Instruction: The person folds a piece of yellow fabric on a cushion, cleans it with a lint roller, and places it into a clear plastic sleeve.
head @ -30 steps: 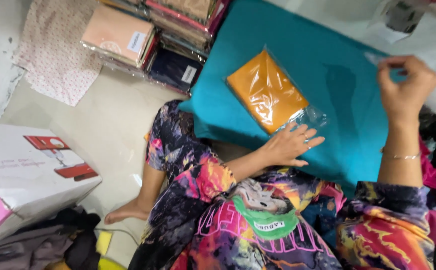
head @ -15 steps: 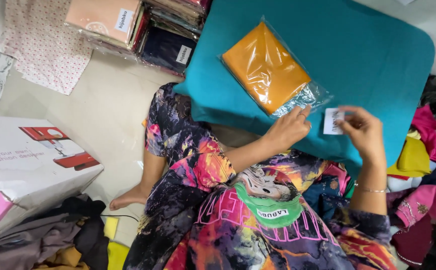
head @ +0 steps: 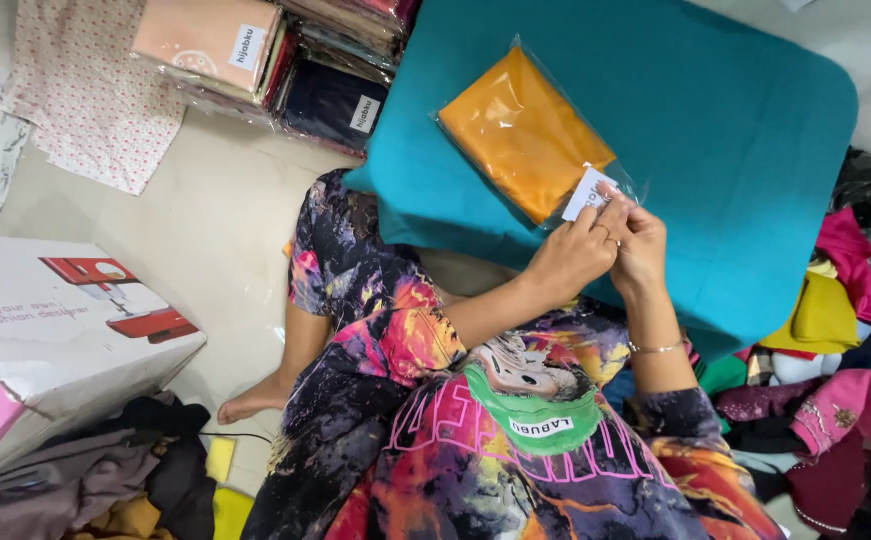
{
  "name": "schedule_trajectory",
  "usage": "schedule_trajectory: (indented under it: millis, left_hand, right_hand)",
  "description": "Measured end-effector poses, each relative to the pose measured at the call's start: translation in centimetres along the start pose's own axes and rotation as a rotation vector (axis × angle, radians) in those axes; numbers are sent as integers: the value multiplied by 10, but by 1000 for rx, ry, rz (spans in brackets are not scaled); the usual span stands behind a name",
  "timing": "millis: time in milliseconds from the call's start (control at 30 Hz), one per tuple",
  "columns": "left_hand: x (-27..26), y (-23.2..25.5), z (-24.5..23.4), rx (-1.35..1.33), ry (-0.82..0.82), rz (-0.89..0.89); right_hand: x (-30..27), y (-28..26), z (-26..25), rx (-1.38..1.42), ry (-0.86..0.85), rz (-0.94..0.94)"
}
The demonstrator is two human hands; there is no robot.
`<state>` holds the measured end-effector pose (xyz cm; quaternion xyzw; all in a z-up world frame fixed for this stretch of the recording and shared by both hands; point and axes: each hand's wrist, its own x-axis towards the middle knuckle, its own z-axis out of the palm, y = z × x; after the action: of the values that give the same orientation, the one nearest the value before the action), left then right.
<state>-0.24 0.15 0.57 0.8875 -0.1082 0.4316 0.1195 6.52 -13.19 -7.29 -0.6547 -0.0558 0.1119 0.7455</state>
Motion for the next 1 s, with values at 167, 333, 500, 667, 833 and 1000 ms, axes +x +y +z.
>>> schedule_trajectory:
  millis: [167,333,500,667,833,1000]
  left_hand:
    - [23,2,-30,13,33,-34]
    - [21,4,-26,-7,50,-43]
    - [23,5,-30,-89,76,-27]
    - [24,3,-40,-151,56,-40]
    - [11,1,-24,-171,20,-34]
    - [8,2,-26,-148,-12,-56]
  right_hand:
    - [20,-3,8,-15,-62,72]
    - [44,-19,39,160,-326,167]
    - [72,-29,76,285,-594,254]
    - [96,-13,99,288,-665,236]
    - [107,0,86,172,-657,174]
    - [111,4,72,145,-622,284]
